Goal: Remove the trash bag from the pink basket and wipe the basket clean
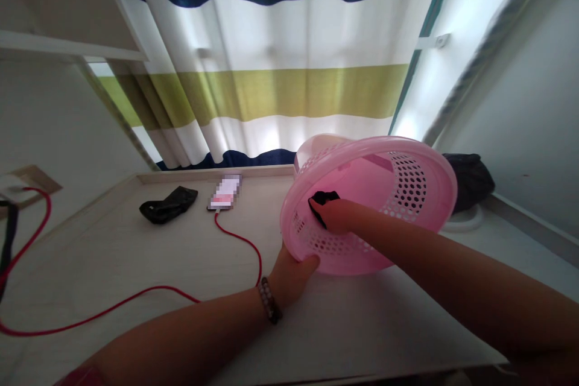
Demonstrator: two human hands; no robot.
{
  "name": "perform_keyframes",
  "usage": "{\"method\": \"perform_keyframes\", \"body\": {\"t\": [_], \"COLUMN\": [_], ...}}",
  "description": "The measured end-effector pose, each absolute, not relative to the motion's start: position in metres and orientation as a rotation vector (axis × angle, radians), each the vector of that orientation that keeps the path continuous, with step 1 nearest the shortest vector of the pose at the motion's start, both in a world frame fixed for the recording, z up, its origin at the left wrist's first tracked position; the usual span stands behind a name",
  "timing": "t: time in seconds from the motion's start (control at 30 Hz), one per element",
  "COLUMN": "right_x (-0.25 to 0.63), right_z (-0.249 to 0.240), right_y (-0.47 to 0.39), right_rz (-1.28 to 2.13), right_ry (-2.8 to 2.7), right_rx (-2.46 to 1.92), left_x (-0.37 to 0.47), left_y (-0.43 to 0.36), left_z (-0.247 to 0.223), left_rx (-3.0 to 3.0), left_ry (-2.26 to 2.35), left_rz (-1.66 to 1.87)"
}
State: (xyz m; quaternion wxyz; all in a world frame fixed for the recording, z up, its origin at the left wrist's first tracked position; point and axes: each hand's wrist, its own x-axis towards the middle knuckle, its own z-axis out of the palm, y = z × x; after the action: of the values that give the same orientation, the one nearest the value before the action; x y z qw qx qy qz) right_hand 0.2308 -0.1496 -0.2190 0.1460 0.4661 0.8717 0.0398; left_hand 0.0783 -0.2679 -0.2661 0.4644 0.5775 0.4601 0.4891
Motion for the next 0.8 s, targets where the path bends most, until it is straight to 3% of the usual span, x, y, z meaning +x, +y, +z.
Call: {"method": "perform_keyframes", "body": {"t": [0.27, 0.43, 0.63, 0.8], "right_x": [0.215, 0.220, 0.219, 0.219], "right_z": [-0.249, -0.259, -0.239, -0.241], "right_y": [-0.090, -0.117, -0.180, -0.173], "right_rz": [0.248, 0.366, 0.267, 0.292], "right_ry": [2.486, 2.568, 2.519, 2.519], "right_rx": [1.643, 1.561, 1.486, 1.473], "left_x": [0.077, 0.078, 0.078, 0.078], "left_y": [-0.268, -0.270, -0.269, -0.269], "left_z": [-0.262, -0.256, -0.257, -0.256], "left_rx": [1.402, 1.415, 1.456, 1.430], "left_ry": [1.138, 1.164, 1.140, 1.159], "left_rz": [1.192, 1.196, 1.177, 1.156]}}
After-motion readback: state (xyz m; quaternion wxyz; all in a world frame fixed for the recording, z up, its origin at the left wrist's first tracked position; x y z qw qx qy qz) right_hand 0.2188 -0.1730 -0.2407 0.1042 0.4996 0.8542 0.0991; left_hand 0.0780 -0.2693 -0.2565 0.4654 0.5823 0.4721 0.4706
